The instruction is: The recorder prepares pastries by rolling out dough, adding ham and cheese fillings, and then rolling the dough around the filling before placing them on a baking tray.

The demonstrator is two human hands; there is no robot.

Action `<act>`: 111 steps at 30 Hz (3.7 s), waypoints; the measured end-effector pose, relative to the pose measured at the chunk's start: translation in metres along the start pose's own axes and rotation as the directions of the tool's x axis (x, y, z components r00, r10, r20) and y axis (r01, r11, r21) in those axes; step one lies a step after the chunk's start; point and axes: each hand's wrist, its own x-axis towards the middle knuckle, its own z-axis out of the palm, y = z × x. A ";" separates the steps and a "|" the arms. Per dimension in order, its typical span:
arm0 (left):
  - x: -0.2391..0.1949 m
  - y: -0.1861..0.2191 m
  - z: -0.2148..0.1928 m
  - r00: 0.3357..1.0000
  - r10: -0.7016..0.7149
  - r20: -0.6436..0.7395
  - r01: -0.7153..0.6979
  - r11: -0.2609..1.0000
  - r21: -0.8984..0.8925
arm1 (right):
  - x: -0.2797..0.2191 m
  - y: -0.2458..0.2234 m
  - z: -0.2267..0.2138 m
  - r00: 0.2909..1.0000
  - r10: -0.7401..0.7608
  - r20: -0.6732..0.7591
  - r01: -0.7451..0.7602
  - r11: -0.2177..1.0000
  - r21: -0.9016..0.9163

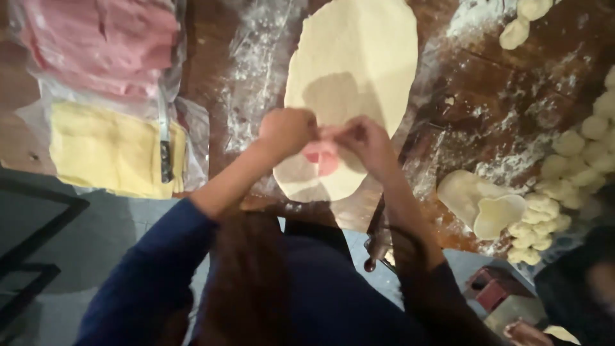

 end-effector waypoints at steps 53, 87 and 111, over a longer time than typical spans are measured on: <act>0.077 -0.022 0.069 0.722 0.620 -0.308 -0.453 0.759 0.467 | 0.098 0.068 -0.043 0.597 -0.490 -0.635 0.102 0.832 -0.546; -0.046 -0.311 -0.132 0.399 -0.530 -0.748 -0.245 0.725 -0.644 | 0.003 -0.013 0.239 0.894 -0.413 -0.171 0.416 0.909 -0.023; -0.193 -0.040 0.009 0.694 -0.038 -0.719 -0.550 0.616 -0.563 | -0.075 -0.041 0.176 0.569 -0.794 -0.214 0.725 0.608 -0.324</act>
